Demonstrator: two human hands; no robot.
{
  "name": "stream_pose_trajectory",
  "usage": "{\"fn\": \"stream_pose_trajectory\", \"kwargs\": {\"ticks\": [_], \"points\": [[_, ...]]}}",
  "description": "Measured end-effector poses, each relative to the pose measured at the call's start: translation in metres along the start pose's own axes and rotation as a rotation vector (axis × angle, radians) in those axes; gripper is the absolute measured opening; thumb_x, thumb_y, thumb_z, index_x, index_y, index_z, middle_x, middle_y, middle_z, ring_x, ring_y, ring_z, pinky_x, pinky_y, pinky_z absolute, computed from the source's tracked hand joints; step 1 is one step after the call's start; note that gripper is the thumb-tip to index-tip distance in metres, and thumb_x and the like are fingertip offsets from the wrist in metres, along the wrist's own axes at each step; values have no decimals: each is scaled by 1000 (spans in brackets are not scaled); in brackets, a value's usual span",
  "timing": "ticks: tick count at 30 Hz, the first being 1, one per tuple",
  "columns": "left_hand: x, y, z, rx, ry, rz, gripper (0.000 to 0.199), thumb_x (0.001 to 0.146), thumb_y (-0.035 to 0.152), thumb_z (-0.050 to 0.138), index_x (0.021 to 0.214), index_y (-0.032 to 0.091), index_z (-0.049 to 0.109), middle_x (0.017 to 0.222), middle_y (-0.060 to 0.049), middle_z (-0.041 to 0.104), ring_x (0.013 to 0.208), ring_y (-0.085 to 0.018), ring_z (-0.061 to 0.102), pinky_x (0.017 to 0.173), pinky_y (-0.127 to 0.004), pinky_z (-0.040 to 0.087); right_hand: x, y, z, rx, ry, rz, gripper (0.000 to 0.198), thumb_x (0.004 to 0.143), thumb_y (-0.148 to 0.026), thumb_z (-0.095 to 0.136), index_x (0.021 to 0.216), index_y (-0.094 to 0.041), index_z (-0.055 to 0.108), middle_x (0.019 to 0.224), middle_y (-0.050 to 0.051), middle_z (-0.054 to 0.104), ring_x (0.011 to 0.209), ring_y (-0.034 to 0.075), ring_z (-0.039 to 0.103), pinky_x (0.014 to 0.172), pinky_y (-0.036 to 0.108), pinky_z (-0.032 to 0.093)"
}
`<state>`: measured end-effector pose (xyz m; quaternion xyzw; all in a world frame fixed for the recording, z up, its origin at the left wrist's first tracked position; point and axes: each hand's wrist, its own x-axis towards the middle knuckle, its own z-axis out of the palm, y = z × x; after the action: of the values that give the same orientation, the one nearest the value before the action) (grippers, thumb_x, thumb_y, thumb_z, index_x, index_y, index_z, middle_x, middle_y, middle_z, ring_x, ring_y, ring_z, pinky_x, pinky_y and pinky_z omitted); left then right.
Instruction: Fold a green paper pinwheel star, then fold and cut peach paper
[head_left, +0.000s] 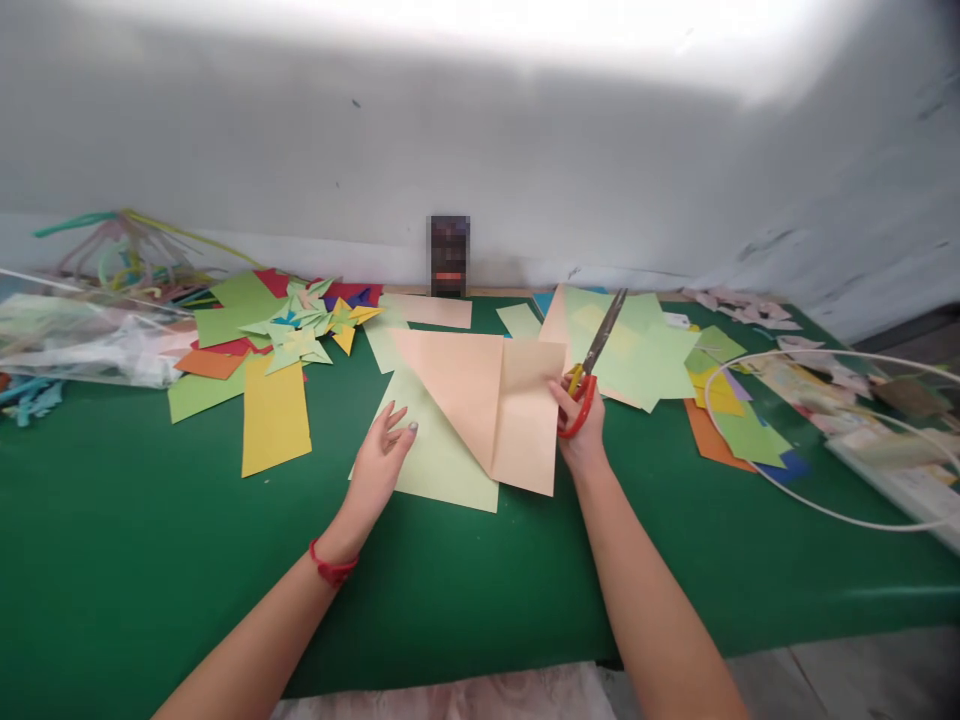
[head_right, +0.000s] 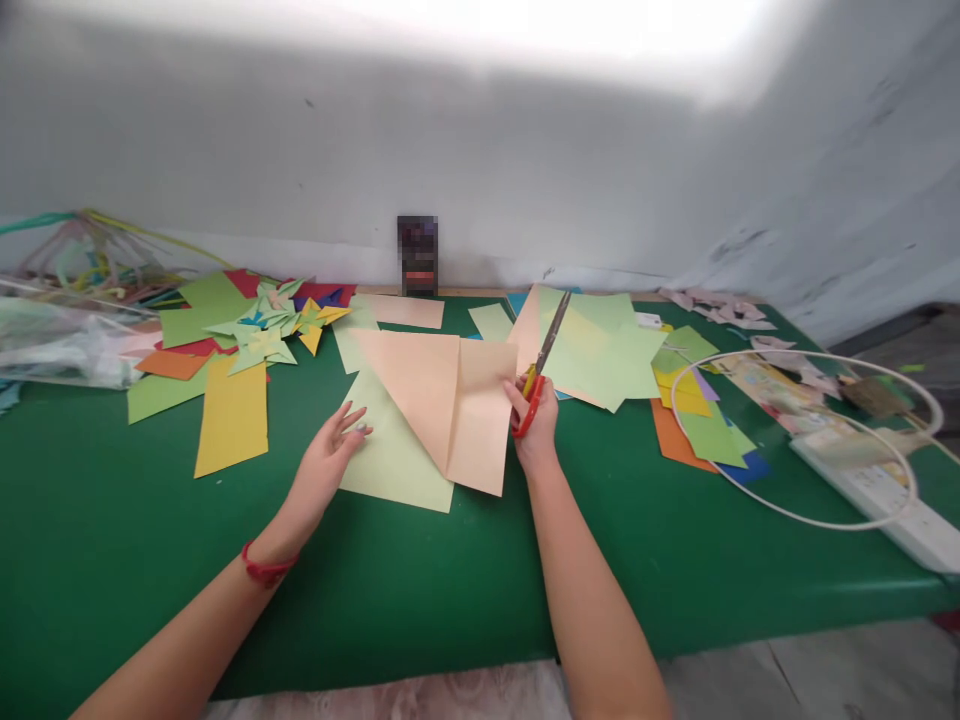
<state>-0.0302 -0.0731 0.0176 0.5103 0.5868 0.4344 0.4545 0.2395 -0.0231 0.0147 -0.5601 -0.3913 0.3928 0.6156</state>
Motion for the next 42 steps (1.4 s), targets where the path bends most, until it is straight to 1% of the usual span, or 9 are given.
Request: {"fn": "stream_pose_trajectory", "kwargs": {"ticks": [5,10,18,21,25,31,34,37,42], "points": [[17,18,14,-114,-144,-93,62,86,46,45,138,15,29,136,-20,42,112,-26,55,91,-41,48,-1,-2,6,-23,-13,-59,36,70,-49,59,91,-25,42,79,2,48,52,13,47,38,27,33],[27,25,17,-349,-322,-90,46,86,47,45,115,14,53,121,-15,58,106,-24,59,88,-38,50,-8,-7,12,14,-54,-42,32,73,-46,57,91,-25,42,75,2,47,55,14,50,39,26,36],[31,17,1,-249,-341,-229,35,76,46,60,85,13,62,80,-8,70,71,-19,67,68,-32,55,-9,-10,12,125,-40,60,33,68,-38,68,84,-25,43,74,-3,49,38,5,31,31,22,23],[33,17,-2,-227,-367,-233,33,75,44,61,88,14,64,77,-5,69,67,-16,65,66,-30,55,-6,-9,9,141,-55,22,36,65,-35,72,82,-25,42,76,-4,53,41,6,39,35,21,31],[35,19,-3,-197,-404,-208,32,76,46,59,83,15,66,79,-5,69,67,-16,65,69,-31,55,-7,-6,12,193,-111,33,39,64,-31,74,85,-25,42,74,-4,59,60,12,57,54,25,48],[32,17,-1,-168,-449,-229,35,76,47,58,89,15,68,91,-8,70,81,-23,66,71,-36,57,-11,-5,19,225,-92,18,36,66,-30,73,86,-23,44,75,-4,61,61,11,59,56,23,49],[34,15,-4,-166,-359,-150,34,75,47,60,82,15,69,83,-7,71,74,-22,66,69,-36,57,-11,-3,19,230,-82,25,35,66,-31,73,86,-23,45,76,-5,60,48,6,51,42,17,40],[39,11,-9,-144,-152,10,38,75,49,58,76,13,69,78,-7,71,70,-22,67,67,-35,57,-8,-2,20,262,-101,-5,32,69,-34,70,84,-23,44,78,-4,61,39,3,41,31,16,26],[47,3,-16,29,140,175,33,75,46,57,79,16,67,82,-5,71,71,-18,66,67,-28,55,-7,1,23,286,-99,-11,30,72,-38,67,81,-23,43,65,-5,57,38,4,40,31,15,27]]}}
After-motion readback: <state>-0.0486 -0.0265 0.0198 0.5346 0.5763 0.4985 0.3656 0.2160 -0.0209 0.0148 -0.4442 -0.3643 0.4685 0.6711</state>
